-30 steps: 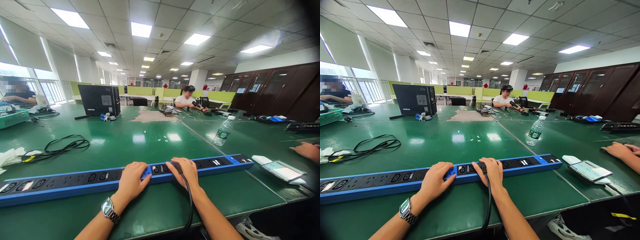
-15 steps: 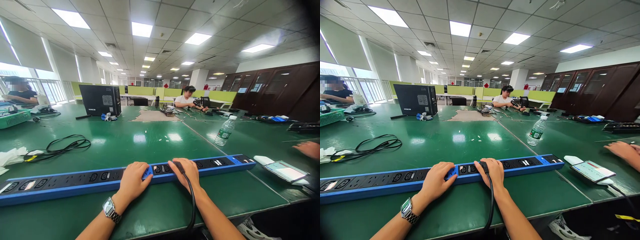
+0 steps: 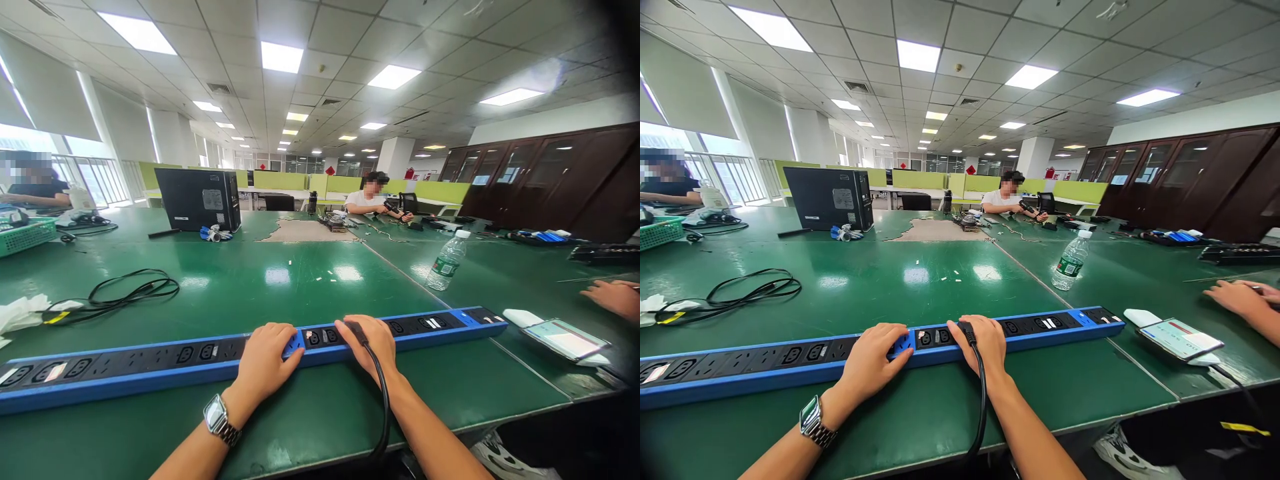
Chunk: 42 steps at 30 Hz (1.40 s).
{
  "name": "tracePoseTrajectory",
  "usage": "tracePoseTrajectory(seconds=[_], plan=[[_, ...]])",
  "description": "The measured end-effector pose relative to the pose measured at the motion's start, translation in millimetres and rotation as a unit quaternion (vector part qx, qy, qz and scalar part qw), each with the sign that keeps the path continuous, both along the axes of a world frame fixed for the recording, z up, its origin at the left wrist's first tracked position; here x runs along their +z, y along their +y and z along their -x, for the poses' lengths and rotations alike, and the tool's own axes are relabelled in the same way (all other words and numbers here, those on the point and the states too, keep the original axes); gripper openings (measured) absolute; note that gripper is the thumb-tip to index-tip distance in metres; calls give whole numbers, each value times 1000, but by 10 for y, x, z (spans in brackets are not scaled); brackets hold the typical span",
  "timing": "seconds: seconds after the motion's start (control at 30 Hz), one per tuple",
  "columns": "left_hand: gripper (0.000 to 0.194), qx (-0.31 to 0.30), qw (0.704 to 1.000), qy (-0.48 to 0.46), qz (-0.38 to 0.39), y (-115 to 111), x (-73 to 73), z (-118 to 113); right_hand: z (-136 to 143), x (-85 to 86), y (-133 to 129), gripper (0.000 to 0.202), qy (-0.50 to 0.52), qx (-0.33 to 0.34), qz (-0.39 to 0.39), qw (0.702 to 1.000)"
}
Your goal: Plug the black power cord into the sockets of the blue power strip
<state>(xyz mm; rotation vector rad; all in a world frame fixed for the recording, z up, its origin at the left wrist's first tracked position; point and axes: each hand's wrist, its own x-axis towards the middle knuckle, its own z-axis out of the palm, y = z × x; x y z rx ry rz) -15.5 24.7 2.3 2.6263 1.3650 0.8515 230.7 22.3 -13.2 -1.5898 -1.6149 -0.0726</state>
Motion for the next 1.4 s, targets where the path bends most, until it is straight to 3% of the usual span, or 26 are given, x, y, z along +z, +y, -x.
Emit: tracePoseTrajectory(seconds=[0.17, 0.33, 0.63, 0.9, 1.4], plan=[[19, 2, 1000, 0, 1, -9, -10, 7, -33, 0, 14, 43, 101, -3, -23, 995], [18, 7, 1000, 4, -4, 1, -12, -1, -17, 6, 17, 37, -2, 2, -2, 1000], [19, 2, 1000, 8, -16, 18, -26, -1, 16, 35, -13, 30, -69, 8, 18, 997], [19, -1, 1000, 9, -24, 24, -30, -4, 50, -68, 35, 35, -83, -69, 7, 994], [20, -3, 999, 4, -34, 36, -26, 0, 70, 40, -20, 37, -13, -32, 32, 999]])
